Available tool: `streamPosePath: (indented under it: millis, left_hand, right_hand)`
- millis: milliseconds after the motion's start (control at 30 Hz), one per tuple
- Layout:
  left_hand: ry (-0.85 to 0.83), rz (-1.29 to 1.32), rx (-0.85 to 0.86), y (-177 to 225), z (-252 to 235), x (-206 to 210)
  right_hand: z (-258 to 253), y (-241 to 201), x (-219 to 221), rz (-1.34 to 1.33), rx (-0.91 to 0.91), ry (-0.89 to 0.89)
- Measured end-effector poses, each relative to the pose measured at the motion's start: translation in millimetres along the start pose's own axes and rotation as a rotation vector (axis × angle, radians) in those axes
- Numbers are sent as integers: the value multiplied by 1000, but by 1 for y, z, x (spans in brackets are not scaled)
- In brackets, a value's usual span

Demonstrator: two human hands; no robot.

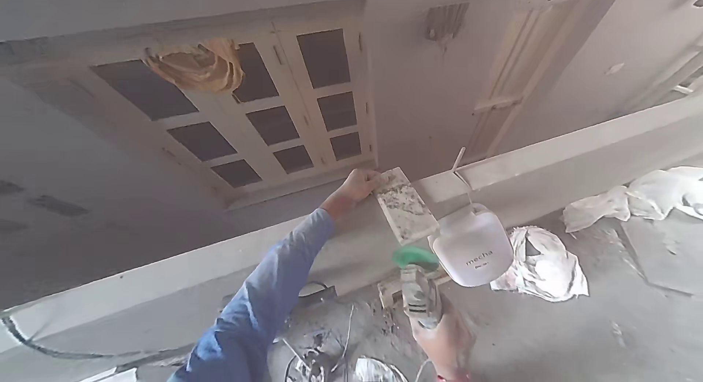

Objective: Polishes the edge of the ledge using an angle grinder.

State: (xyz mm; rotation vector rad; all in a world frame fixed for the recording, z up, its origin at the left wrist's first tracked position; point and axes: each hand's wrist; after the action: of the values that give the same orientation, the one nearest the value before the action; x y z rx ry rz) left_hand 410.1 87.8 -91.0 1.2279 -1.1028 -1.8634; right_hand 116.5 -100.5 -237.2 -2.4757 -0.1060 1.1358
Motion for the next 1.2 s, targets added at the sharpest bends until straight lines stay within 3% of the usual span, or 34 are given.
streamPosePath:
  millis: [300,567,767,1000,1200]
  left_hand:
    - [-12,34,0,0,-4,0]
    - [-7,-42,34,-3,-4,-1]
    - [-1,-24,18,-3,-5,-1]
    - [-14,9,25,0,-1,-2]
    - [-25,29,26,1,0,-3]
  right_hand:
    - [-10,-2,-10,-187,169,-214]
    - [-43,7,-36,-444,531,-394]
    - [-43,-3,-49,-323,355,-497]
    - [-72,7,-67,-319,516,-499]
    - [-89,-2,-90,-204,435,-632]
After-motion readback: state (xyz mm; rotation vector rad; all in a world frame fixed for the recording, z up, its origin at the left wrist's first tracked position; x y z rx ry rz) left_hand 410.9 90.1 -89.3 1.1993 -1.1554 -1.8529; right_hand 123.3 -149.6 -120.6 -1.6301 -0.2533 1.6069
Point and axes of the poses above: each hand's wrist, its own z-axis away from the middle knuckle, its own x-axis out of the palm, y = z × x, and after that the axes turned 3 degrees about z, right-handed
